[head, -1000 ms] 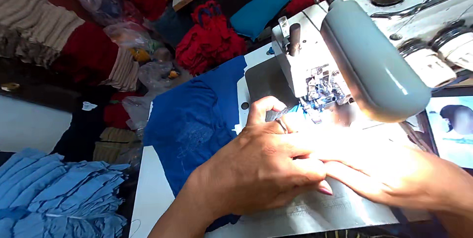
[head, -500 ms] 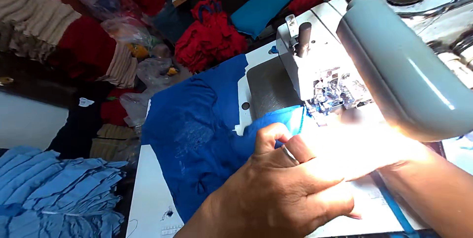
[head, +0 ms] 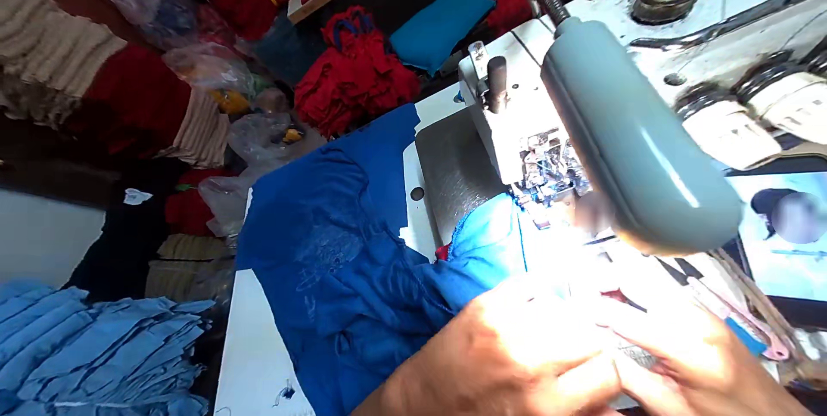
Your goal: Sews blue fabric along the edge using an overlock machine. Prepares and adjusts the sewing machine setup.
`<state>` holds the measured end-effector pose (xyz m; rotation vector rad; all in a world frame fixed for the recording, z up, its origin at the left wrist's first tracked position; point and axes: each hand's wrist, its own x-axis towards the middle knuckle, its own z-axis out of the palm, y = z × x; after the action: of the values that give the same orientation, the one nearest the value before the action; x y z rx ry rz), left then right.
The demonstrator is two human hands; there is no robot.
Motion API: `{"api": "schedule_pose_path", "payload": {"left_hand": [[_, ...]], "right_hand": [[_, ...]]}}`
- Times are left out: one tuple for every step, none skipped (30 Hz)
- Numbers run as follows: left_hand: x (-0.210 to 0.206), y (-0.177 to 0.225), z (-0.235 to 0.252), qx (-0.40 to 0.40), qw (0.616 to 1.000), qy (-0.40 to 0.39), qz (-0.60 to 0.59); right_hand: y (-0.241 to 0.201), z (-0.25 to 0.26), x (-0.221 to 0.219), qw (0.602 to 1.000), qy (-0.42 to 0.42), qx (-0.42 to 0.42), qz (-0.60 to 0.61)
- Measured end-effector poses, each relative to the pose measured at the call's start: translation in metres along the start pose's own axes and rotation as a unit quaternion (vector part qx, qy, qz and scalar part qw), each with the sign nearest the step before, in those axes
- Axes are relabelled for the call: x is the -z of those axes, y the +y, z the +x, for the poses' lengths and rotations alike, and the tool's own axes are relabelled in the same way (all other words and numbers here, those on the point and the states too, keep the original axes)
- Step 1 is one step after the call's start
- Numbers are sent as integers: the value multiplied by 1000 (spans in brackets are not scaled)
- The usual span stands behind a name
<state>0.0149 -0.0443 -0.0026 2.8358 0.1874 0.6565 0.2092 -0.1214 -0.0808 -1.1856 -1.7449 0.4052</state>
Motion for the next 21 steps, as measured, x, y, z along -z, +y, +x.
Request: {"api": "schedule_pose_path", "payload": {"left_hand": [[3,-3,-2,29,999,0,30],[3,-8,-6,56,997,-2,62],[1,-15,-10,75,993,-3,88],[-1,-22,-12,82,992,-7,99],[-3,-28,-14,81,991,-13,107],[-6,-30,-16,76,990,-13,117],[-8,-31,-17,70,990,-8,126],[-11,-30,-20,64,989,0,130],[-14,-29,-22,57,989,8,136],[-16,-26,-23,51,988,18,144],[-18,-23,-23,48,987,26,152],[-19,-18,-23,45,987,35,152],[-19,-16,-22,37,988,42,145],[-18,-15,-21,31,988,44,145],[-17,-14,-21,30,988,41,147],[-17,-14,-21,29,988,37,146],[-17,-14,-22,28,989,34,143],[-17,-12,-22,30,990,34,133],[-19,-10,-23,39,992,39,111],[-20,-8,-23,52,994,48,83],[-20,-7,-23,68,994,64,52]], "right_hand": [[2,-2,-3,1000,15,0,4],[3,-4,-5,1000,27,-1,16],[2,-5,-6,999,34,-1,31],[-1,-5,-5,998,39,-2,40],[-2,-5,-3,998,40,-3,40],[-3,-5,-1,998,42,-3,44],[-4,-5,1,998,42,-5,50],[-4,-6,2,998,42,-8,52],[-4,-7,2,998,43,-11,53],[-4,-8,2,997,41,-15,57],[-4,-9,1,996,39,-22,71],[-4,-8,1,995,38,-33,92],[-3,-8,1,991,47,-49,112],[-1,-6,0,988,65,-70,124],[1,-4,1,985,84,-96,115],[1,0,1,982,101,-126,93],[0,3,-1,977,117,-161,77],[-4,7,-3,969,121,-198,78],[-8,9,-5,960,121,-230,103],[-12,11,-7,950,118,-256,138],[-14,12,-10,939,120,-271,173]]}}
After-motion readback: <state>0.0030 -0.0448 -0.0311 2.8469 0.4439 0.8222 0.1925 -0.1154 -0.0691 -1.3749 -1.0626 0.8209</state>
